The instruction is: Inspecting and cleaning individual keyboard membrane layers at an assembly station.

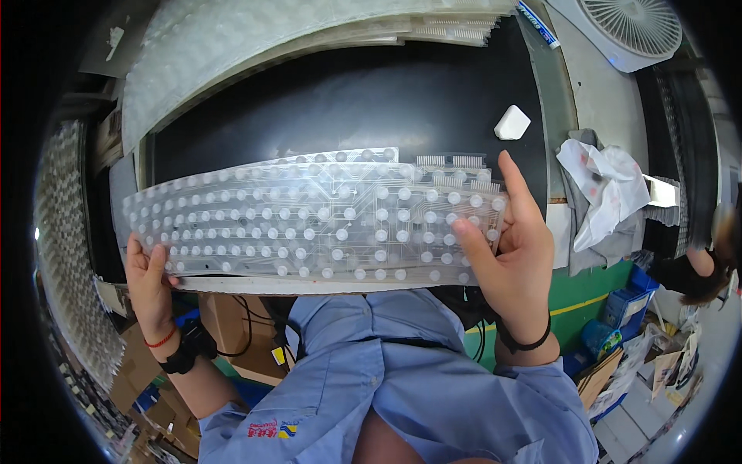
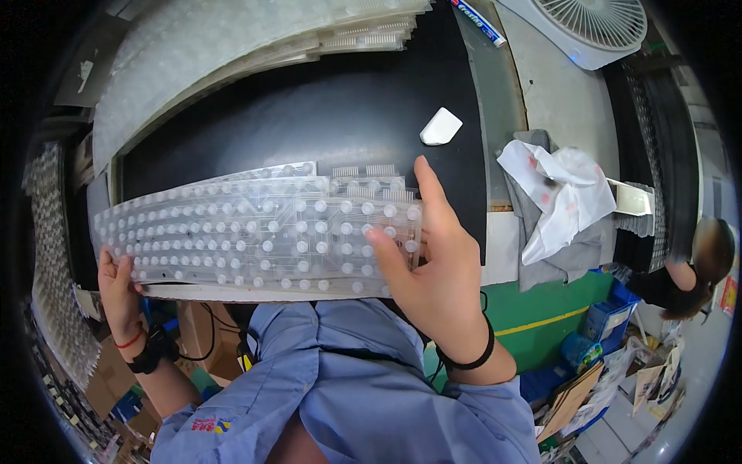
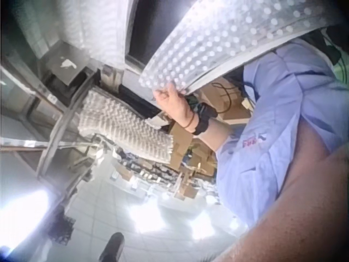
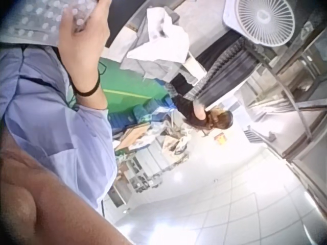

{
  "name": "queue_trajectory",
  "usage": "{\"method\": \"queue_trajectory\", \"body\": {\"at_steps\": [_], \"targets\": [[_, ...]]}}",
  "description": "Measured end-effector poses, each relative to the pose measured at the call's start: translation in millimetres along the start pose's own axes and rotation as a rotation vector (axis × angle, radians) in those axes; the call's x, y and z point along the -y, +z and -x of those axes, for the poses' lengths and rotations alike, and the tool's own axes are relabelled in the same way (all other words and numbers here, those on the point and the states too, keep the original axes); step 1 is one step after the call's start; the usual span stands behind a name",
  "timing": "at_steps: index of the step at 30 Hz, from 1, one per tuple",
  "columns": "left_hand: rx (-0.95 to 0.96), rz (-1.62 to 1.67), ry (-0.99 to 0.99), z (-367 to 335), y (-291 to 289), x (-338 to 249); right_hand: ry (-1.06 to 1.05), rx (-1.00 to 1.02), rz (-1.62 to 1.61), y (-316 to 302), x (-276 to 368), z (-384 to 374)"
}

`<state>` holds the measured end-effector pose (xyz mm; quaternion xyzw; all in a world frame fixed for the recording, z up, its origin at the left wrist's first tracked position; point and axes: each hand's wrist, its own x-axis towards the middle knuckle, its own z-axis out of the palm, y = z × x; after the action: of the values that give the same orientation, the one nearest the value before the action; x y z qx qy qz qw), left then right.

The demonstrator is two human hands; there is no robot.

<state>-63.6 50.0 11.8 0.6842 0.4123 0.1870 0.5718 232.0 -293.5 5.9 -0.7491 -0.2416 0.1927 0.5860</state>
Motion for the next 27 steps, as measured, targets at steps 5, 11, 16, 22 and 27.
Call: {"method": "queue_trajectory", "body": {"at_steps": [5,11,16,22,27], "targets": [[-0.052,0.021,0.044,2,3,0,0.033,-0.014,-0.087,3,2,-1],[-0.042,0.037,0.083,2,1,2,0.043,-0.019,-0.146,5,4,-2],[-0.024,0.081,0.090,1,-3,5,0.057,0.004,-0.137,2,3,-2],[-0.022,0.111,0.091,1,-14,13,0.024,0.004,-0.057,-2,-4,-1],[0.027,0.170,0.160,1,-20,18,0.072,-0.041,-0.139,3,4,-3]]}}
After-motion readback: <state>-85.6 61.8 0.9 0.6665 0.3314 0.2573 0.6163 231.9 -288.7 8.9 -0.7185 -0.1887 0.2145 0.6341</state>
